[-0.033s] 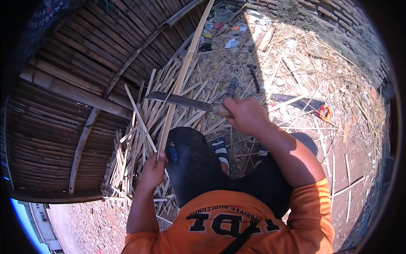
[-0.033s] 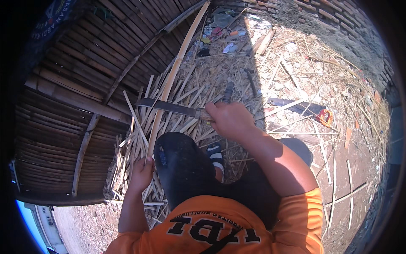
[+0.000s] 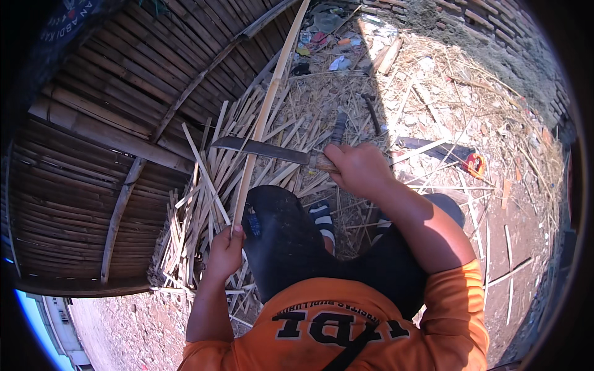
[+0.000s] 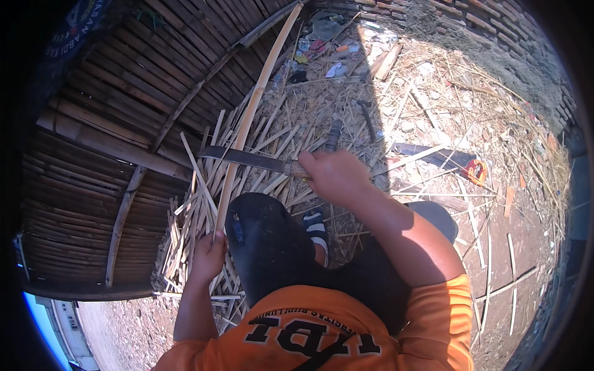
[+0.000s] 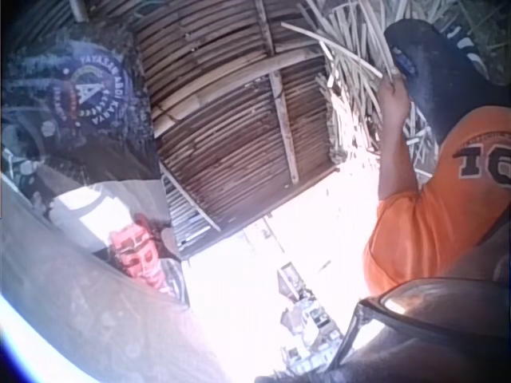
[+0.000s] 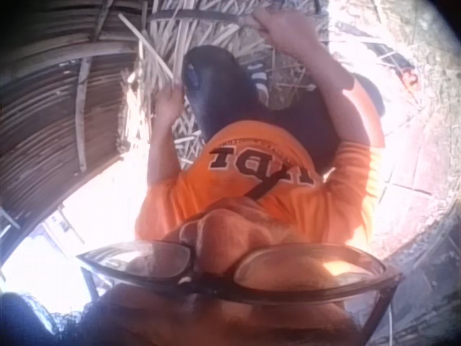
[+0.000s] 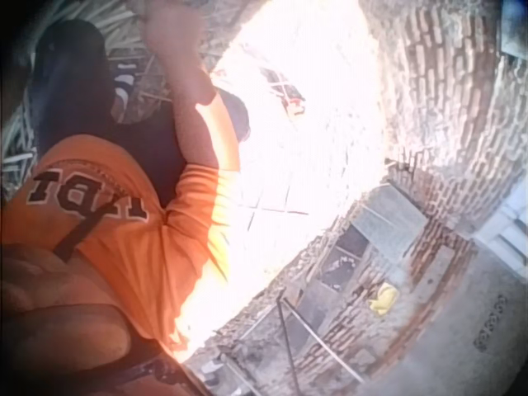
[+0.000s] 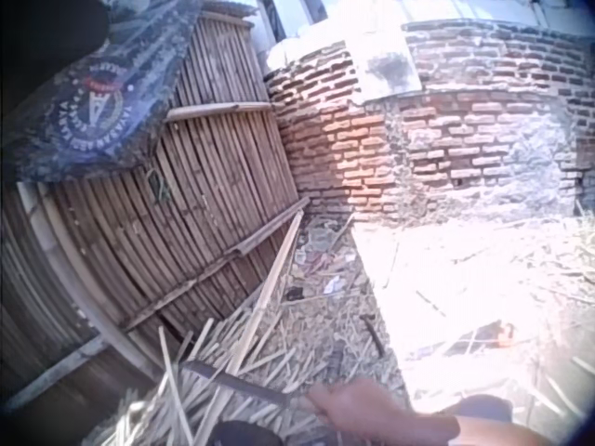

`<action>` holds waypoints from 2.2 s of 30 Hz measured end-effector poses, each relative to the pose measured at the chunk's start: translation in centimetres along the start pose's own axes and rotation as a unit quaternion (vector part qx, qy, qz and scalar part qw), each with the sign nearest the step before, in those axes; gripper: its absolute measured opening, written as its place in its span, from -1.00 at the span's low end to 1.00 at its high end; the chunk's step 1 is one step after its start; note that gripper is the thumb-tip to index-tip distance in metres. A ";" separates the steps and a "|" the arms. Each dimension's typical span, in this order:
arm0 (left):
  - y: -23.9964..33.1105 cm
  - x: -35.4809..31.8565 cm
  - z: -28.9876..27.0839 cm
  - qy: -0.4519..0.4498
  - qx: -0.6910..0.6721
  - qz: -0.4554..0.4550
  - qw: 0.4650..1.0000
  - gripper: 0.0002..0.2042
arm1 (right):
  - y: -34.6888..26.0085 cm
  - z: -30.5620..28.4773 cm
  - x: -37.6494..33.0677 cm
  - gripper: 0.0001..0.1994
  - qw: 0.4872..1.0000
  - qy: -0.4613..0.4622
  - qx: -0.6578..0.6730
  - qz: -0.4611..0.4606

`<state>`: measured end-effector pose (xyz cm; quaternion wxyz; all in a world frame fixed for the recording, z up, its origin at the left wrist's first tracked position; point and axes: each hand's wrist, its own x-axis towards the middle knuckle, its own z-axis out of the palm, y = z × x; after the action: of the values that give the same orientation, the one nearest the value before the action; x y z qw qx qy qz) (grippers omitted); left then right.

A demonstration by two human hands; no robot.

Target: The person uses a machete to shave and smooth a strip of bamboo while holding it against a wooden post on the ground.

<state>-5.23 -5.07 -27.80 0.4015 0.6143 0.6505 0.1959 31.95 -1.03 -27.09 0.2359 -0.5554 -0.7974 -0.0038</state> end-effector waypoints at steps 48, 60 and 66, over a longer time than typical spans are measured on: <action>-5.1 -5.2 0.2 -0.121 -0.050 -0.085 0.988 -0.61 | -1.0 3.8 0.1 -0.82 0.995 -0.082 -0.033 -0.054; -4.5 -6.3 -1.9 -0.111 0.090 -0.022 0.989 -0.60 | 3.6 2.7 1.3 -0.87 0.985 -0.117 -0.087 0.091; -5.8 -5.9 -1.4 -0.126 0.013 -0.067 0.990 -0.63 | 2.4 2.8 0.5 -0.79 0.989 -0.082 -0.079 0.092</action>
<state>-10.47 -11.35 -29.64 0.4841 0.5943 0.6371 0.0812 32.92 1.12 -29.97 0.1248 -0.6420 -0.7565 0.0003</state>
